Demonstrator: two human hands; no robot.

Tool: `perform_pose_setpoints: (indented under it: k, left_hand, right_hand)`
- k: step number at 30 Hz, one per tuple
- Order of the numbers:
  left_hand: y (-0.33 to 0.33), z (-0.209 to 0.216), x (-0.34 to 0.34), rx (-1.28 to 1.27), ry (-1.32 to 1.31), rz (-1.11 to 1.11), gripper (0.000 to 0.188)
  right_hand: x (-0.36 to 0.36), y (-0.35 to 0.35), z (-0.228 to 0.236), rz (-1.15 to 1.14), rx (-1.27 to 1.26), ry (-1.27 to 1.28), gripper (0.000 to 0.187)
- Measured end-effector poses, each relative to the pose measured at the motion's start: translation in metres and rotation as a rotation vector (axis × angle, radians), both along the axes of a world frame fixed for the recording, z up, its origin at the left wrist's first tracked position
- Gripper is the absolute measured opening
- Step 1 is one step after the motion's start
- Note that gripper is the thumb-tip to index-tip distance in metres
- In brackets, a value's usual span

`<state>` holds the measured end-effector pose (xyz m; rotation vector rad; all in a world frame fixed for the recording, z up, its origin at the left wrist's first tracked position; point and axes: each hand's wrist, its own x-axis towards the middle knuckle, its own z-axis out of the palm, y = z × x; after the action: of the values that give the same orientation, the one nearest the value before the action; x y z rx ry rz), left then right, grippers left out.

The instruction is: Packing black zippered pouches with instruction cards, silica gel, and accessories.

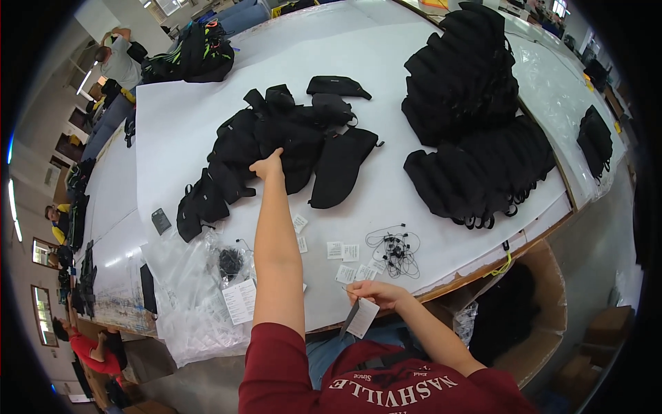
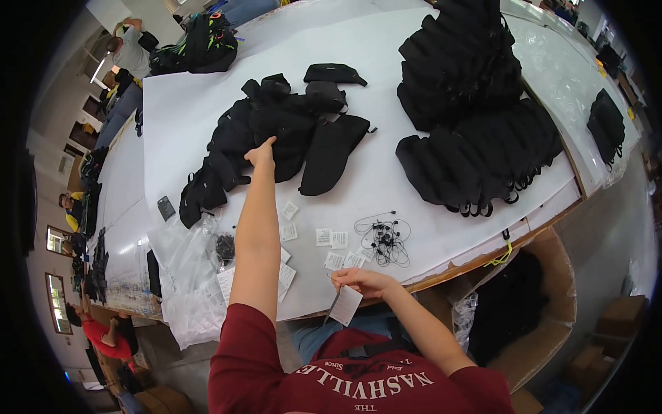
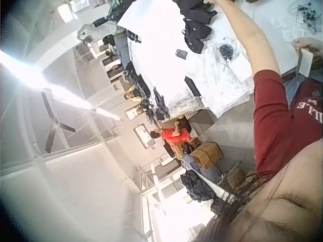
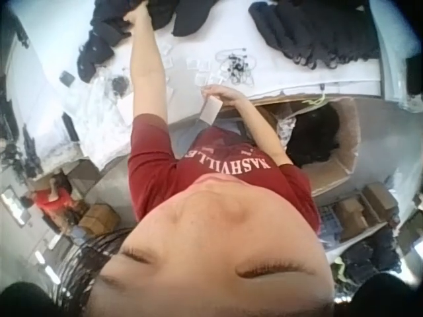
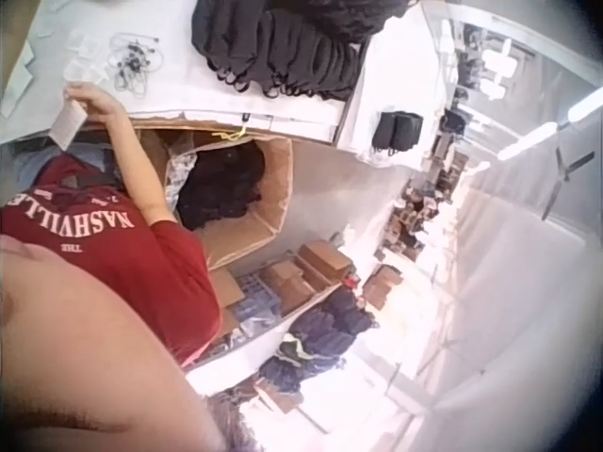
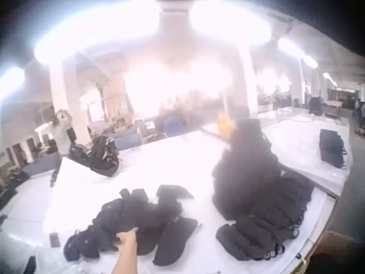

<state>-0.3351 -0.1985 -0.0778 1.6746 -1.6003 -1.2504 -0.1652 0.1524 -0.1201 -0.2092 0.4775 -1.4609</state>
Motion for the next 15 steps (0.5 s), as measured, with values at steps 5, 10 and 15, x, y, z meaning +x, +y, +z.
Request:
perform_pose_setpoints:
  k: [5,10,15]
  left_hand:
    - [-0.03,-0.023,0.026,0.105,0.454,-0.145,0.069]
    - [0.006,0.025,0.053,-0.228,0.577,-0.398,0.042]
    - [0.039,0.079,0.108,-0.912,0.281,-0.636,0.031]
  right_hand:
    - [0.005,-0.008,-0.004,0.055,0.001,0.04,0.021]
    - [0.005,-0.004,-0.01,0.023,-0.035,0.041,0.023]
    - [0.001,-0.001,-0.006,0.027,-0.035,0.023,0.021]
